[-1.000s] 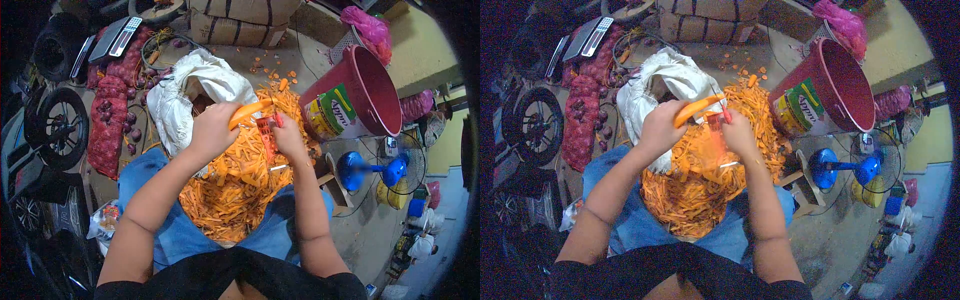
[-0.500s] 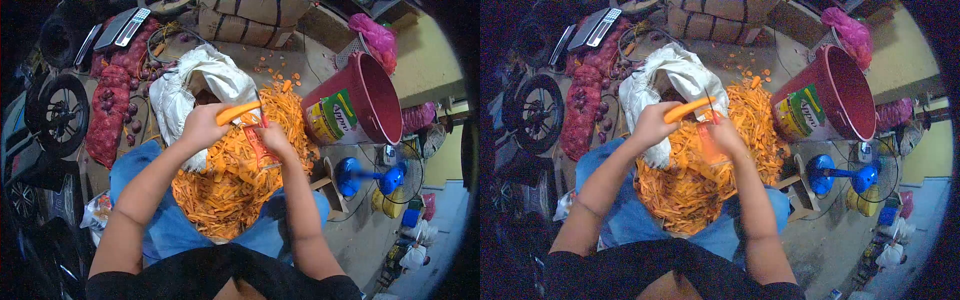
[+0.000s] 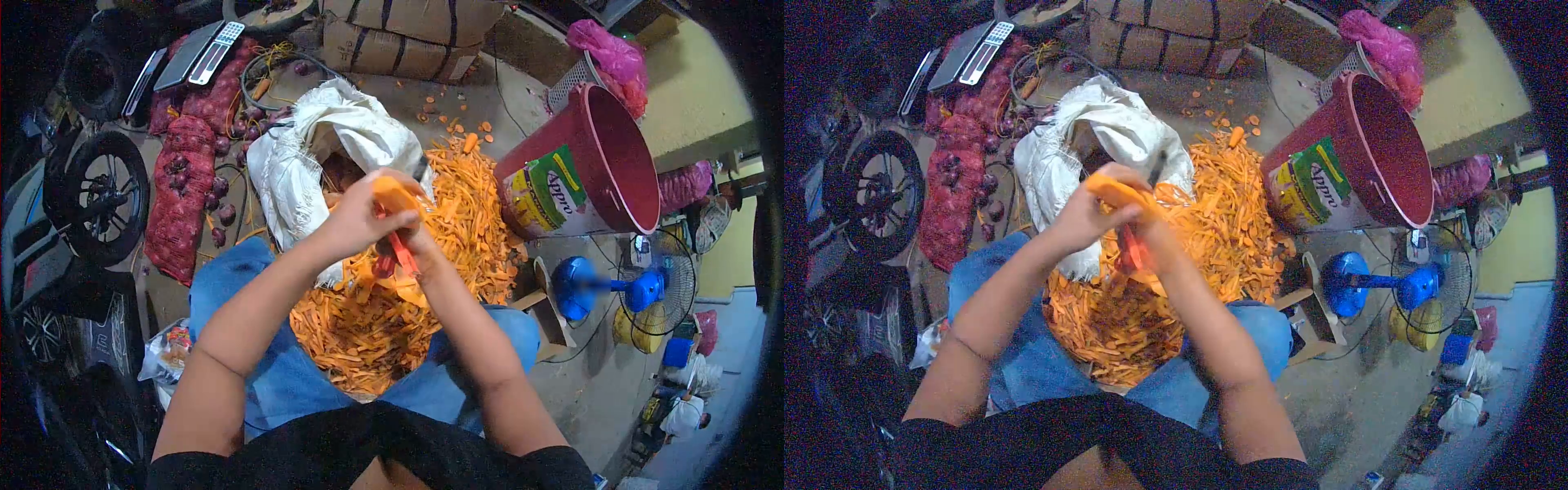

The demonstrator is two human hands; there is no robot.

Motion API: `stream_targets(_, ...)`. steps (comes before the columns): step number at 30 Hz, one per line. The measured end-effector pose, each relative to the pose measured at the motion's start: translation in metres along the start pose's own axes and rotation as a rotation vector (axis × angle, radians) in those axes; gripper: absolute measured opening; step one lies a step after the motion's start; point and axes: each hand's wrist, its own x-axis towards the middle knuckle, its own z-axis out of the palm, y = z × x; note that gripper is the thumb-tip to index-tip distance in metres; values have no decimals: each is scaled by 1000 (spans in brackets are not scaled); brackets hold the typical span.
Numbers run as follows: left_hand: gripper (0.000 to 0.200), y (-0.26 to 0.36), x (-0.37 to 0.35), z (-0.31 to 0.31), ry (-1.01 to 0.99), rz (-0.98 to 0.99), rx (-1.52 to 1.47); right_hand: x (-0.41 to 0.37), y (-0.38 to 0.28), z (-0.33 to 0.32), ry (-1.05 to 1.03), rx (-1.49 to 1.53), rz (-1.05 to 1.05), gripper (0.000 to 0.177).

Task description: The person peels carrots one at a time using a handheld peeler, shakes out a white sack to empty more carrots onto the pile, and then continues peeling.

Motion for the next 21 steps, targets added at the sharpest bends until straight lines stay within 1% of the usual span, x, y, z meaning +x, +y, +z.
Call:
stream_targets(2, 26, 5, 3, -14, 65, -38, -67, 10, -1, -31, 73, -99, 6, 37)
stream_targets(3, 21, 9, 3, -20, 90, -102, -83, 7, -16, -23, 131, -89, 65, 33)
stream_targets(4, 21, 12, 3, -24, 86, -103, -83, 2, -29, -11, 190, -79, 125, 30)
stream_targets(5, 22, 16, 3, -28, 34, -177, -108, -5, -40, 5, 213, 0, 40, 24)
stream_targets(6, 23, 17, 3, -30, -19, -249, -133, -4, -40, 0, 216, 2, 37, 24)
stream_targets(8, 23, 12, 3, -31, -48, -275, -146, 3, -42, -18, 312, -36, -86, 22)
stream_targets(9, 24, 12, 3, -30, -86, -311, -53, 4, -44, -23, 359, -56, -147, 24)
stream_targets(10, 26, 12, 2, -30, -122, -348, 40, 3, -47, -28, 360, -54, -148, 24)
stream_targets(11, 29, -5, -1, -26, -160, -223, 196, 2, -49, -32, 395, -272, -139, 20)
stream_targets(12, 29, -5, -1, -23, -160, -226, 197, 1, -52, -33, 425, -491, -128, 17)
stream_targets(13, 31, -5, -1, -18, -208, -324, 319, 0, -53, -32, 442, -658, -132, 11)
stream_targets(14, 34, -4, -1, -13, -256, -422, 440, -3, -54, -30, 441, -657, -128, 11)
stream_targets(15, 39, -6, 0, -11, -238, -511, 326, -9, -60, -18, 412, -768, -62, 12)
stream_targets(16, 39, -12, 2, -9, -236, -514, 326, -16, -66, -5, 381, -878, 3, 14)
stream_targets(17, 40, -20, 4, -6, -178, -421, 331, -21, -66, 11, 353, -749, -54, 20)
stream_targets(18, 40, -23, 5, -5, -122, -327, 336, -20, -63, 8, 351, -750, -56, 20)
stream_targets(20, 44, -24, 6, -5, -135, -330, 326, -18, -55, -3, 202, -740, -165, 26)
stream_targets(21, 48, -24, 7, -4, -149, -335, 315, -26, -64, 17, 204, -682, -144, 28)
